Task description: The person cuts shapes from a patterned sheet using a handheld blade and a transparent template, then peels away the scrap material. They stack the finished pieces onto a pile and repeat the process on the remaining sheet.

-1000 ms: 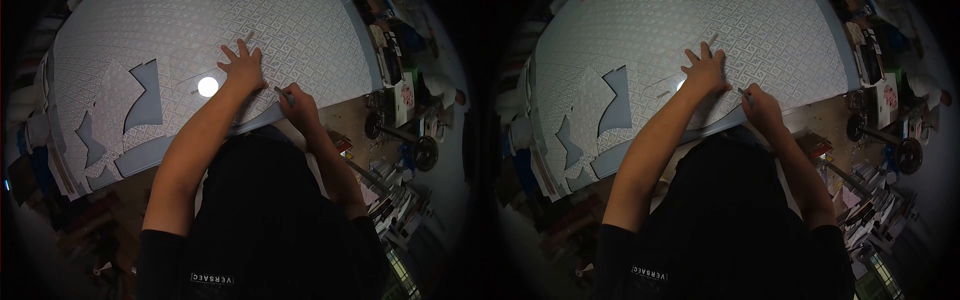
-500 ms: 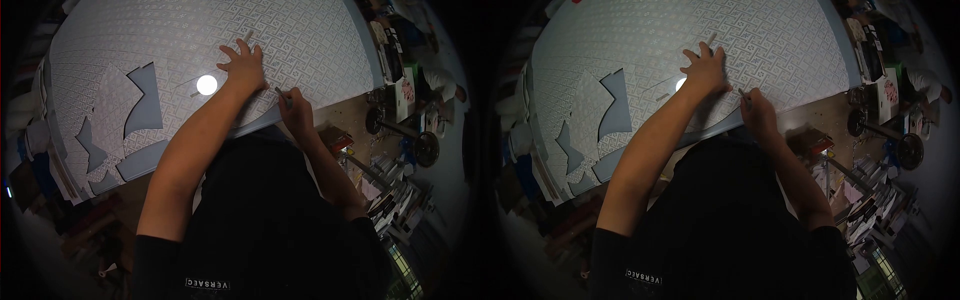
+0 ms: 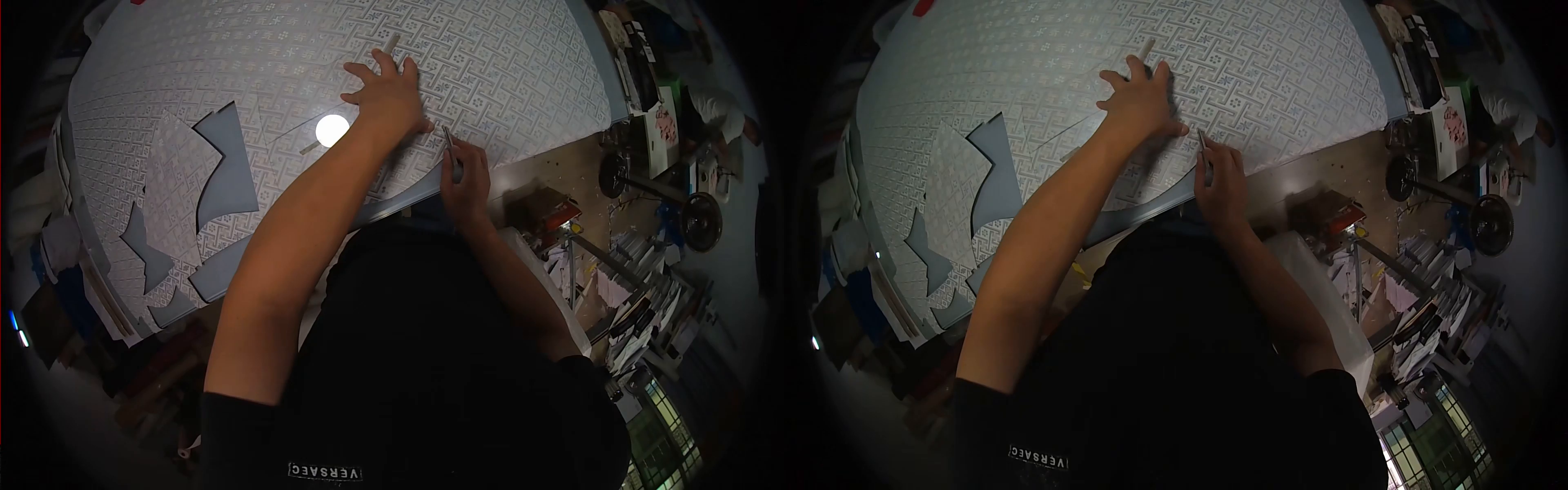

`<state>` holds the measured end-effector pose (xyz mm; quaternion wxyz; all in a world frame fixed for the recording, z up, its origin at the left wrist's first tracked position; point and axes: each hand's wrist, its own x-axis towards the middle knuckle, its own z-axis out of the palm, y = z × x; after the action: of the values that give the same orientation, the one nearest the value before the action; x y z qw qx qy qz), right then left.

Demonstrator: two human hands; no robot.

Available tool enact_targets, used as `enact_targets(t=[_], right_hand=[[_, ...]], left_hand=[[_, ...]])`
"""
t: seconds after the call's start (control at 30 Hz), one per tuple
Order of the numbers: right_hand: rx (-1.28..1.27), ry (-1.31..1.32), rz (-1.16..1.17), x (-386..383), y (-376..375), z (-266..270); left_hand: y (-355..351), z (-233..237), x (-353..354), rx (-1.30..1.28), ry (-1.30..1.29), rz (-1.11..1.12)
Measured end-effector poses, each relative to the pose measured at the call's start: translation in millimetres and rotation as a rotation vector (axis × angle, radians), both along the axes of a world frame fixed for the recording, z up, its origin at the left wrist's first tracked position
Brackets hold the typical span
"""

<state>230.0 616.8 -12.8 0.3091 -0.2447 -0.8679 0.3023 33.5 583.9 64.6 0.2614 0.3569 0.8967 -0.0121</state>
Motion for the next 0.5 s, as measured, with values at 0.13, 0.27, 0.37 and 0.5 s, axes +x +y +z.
enact_targets(t=[0.13, 0.27, 0.37, 0.5], right_hand=[[-0.163, -0.085, 0.03, 4.6, 14.4, 11.4], [-0.343, -0.222, 0.046, 1.8, 54.8, 45.7], [-0.225, -0.285, 0.077, -0.4, 83.6, 53.2], [-0.207, -0.395, 0.237, -8.8, 105.9, 59.1]], left_hand=[[0.0, -0.7, 0.6, -0.009, 0.016, -0.001], [9.1, 2.3, -3.3, -0.082, -0.009, 0.007], [13.5, 4.5, -4.0, -0.092, -0.013, 0.018], [22.1, -2.2, -5.7, -0.06, 0.014, 0.096]])
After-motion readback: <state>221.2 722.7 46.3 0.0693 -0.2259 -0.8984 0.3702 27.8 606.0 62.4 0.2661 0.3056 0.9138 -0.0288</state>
